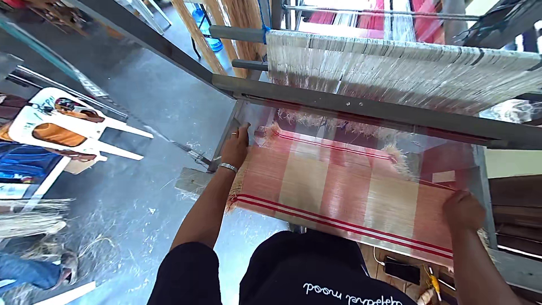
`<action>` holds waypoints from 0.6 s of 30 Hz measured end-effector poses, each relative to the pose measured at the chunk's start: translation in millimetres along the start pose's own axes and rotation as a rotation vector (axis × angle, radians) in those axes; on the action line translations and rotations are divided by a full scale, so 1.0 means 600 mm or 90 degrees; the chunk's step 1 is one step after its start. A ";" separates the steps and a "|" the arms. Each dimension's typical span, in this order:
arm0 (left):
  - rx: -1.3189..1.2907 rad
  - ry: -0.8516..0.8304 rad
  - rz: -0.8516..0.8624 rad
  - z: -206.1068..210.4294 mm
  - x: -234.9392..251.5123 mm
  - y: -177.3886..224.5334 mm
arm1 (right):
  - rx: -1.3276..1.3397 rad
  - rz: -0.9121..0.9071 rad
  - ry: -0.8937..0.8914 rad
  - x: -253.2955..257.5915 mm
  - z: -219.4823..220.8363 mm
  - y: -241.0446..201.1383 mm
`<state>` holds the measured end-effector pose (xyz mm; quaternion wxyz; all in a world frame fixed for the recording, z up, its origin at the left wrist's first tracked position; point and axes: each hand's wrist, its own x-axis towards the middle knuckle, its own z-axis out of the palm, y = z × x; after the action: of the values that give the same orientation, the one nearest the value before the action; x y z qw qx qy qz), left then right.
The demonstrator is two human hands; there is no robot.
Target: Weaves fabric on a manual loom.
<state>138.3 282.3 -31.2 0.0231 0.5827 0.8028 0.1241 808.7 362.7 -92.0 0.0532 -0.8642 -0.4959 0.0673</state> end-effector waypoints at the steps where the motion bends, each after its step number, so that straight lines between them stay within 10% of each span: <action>1: 0.018 -0.025 0.003 0.013 0.006 -0.008 | -0.009 0.002 -0.008 0.000 -0.003 0.002; 4: 0.019 0.021 -0.047 -0.004 0.000 -0.043 | -0.005 -0.002 -0.023 0.004 -0.010 0.004; 7: -0.072 0.291 -0.035 -0.078 -0.056 -0.055 | 0.106 0.008 0.032 0.003 -0.040 -0.014; 10: -0.279 0.567 0.046 -0.127 -0.116 -0.002 | 0.282 -0.215 0.200 -0.023 -0.117 -0.127; 14: -0.613 0.403 -0.068 -0.069 -0.185 0.125 | 0.292 -0.560 0.179 -0.036 -0.163 -0.354; 18: -0.770 0.195 -0.185 0.063 -0.239 0.187 | 0.168 -0.568 0.158 -0.012 -0.097 -0.481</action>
<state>295.2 186.1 -57.8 0.2494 0.3279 0.6559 0.6326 569.8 500.0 11.3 0.2445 -0.5548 -0.7953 -0.0032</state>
